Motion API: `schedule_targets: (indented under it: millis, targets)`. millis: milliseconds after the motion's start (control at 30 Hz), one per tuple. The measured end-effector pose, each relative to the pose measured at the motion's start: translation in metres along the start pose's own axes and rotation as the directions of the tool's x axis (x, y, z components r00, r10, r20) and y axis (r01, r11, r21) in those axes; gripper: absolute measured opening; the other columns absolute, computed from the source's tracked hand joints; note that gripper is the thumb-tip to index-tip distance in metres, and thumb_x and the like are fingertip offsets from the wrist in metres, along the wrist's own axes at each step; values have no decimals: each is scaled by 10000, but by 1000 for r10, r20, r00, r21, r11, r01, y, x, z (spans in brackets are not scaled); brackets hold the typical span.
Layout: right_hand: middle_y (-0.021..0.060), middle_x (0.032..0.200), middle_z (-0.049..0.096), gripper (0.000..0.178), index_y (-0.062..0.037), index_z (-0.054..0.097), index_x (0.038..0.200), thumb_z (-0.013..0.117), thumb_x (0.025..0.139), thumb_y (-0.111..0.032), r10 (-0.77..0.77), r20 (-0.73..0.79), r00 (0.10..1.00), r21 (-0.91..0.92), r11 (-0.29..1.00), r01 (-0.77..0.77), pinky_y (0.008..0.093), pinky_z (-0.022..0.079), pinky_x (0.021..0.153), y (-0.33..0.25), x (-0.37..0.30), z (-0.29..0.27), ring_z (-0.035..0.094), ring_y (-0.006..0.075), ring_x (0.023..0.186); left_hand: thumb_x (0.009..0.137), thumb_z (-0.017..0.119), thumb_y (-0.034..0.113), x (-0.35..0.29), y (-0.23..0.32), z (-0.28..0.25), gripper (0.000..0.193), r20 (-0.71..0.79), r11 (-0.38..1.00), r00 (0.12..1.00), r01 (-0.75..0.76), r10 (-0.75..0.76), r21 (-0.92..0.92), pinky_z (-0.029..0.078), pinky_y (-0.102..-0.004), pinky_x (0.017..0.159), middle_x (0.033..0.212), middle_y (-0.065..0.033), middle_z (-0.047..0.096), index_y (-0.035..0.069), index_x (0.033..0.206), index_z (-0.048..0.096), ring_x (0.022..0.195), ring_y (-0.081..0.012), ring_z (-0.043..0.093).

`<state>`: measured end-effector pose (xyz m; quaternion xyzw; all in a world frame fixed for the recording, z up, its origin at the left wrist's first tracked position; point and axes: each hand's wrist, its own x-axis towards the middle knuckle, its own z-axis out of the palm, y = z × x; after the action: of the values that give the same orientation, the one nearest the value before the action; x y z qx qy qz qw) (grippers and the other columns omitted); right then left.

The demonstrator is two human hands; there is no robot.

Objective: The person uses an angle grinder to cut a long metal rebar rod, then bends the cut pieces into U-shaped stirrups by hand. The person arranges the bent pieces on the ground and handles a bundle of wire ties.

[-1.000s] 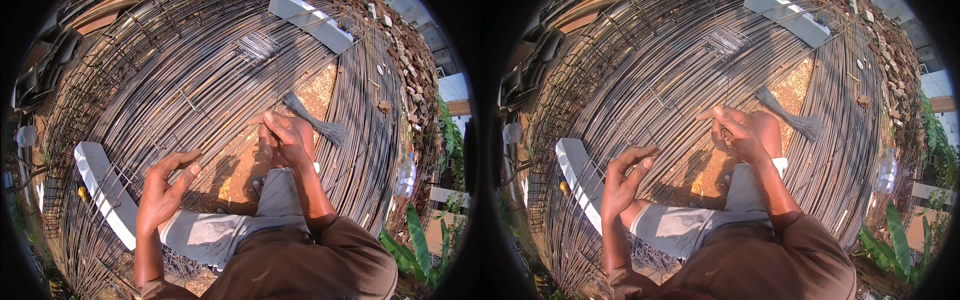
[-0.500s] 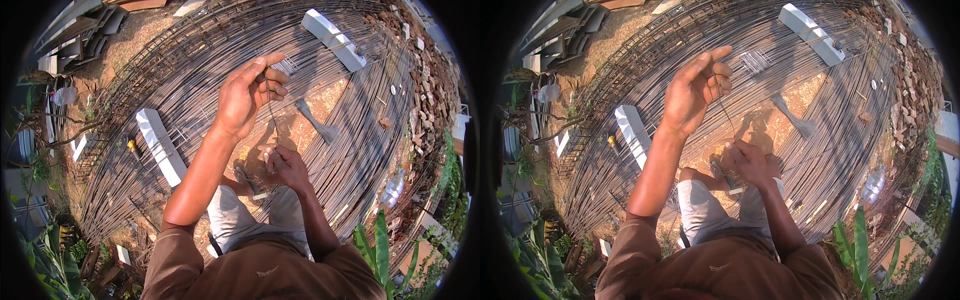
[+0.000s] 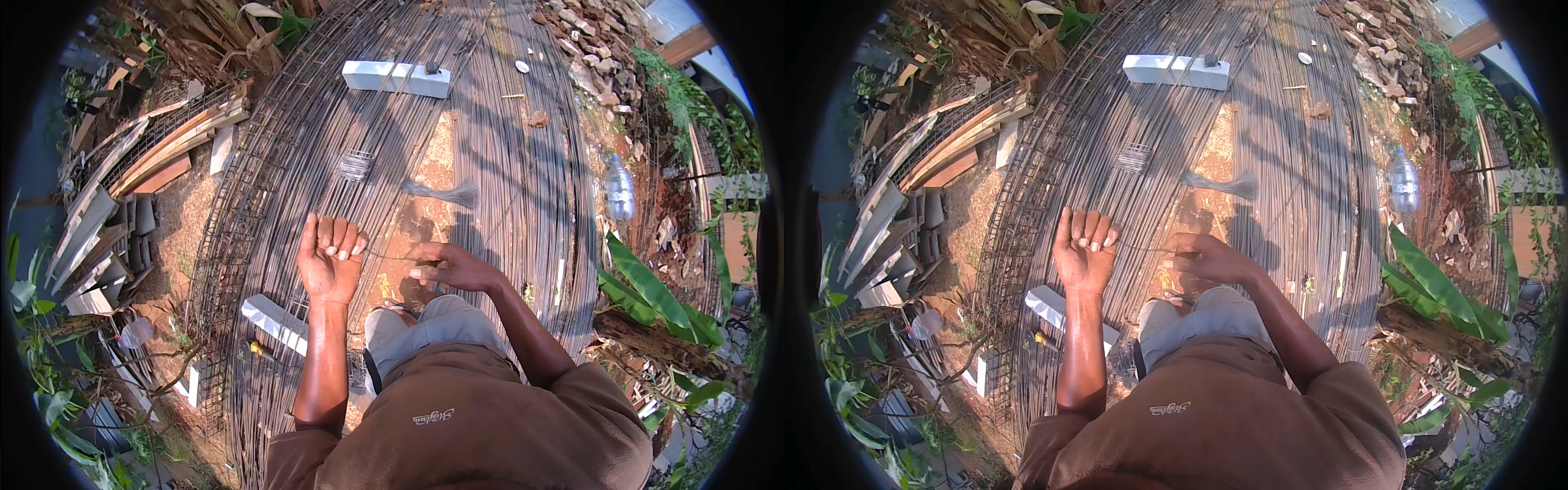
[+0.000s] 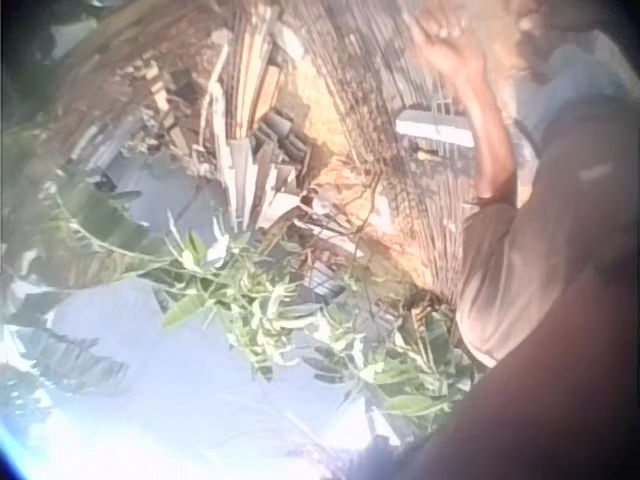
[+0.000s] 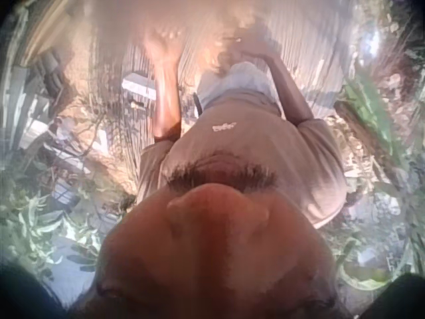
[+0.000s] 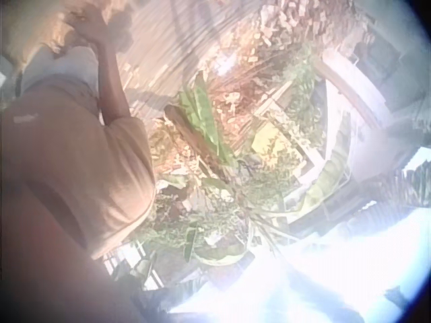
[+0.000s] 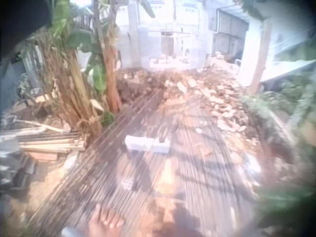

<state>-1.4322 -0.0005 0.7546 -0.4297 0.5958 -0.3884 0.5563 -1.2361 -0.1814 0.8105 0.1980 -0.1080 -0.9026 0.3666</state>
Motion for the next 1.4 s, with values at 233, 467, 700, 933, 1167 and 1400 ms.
schedule_targets:
  millis: [233,467,700,933,1167,1400]
  targets:
    - [33,824,657,373,-78,736,1302,651,1135,-400,161,229,960,-26,987,-159,338,547,680,-37,5,-31,644,141,693,1195,510,406,-2,-62,-19,499,-43,988,995,84,-90,-127,398,-348,723,681,32,359,169,759,463,630,-137,355]
    - [-50,807,578,233,-73,750,1288,643,1153,-229,108,-119,987,171,981,-87,277,429,622,-13,44,-55,518,66,691,1157,588,423,88,-55,11,428,-273,975,939,222,-207,24,573,-427,1041,931,-67,688,22,1264,693,915,-205,683]
    - [-61,691,532,283,-33,709,1342,629,1155,-229,163,-376,912,418,909,10,220,300,464,-61,87,-155,405,25,522,1188,559,214,244,-66,90,445,146,768,936,167,-320,619,675,-403,994,1133,-138,736,-37,1554,577,1044,-268,792]
    - [22,605,605,333,-33,733,1272,588,1175,-317,145,-227,963,544,839,2,268,368,408,-97,126,-234,484,90,433,1179,580,200,392,-95,143,373,184,747,940,99,-286,657,715,-365,816,1078,-129,734,-20,1473,646,928,-246,812]
    - [-33,609,506,294,-42,752,1139,614,1166,-300,295,-540,788,699,679,225,241,277,425,11,239,-392,394,56,452,1162,616,151,517,-155,183,325,230,667,959,-64,-165,743,692,-376,872,992,-125,790,-67,1389,694,935,-232,815]
    - [-39,565,440,264,-37,791,1218,635,1150,-239,199,113,973,459,859,-229,263,261,473,-40,299,-629,362,37,501,1136,667,167,737,-278,230,340,-54,616,958,225,-283,755,682,-344,858,1008,-146,816,-73,1373,713,936,-225,824]
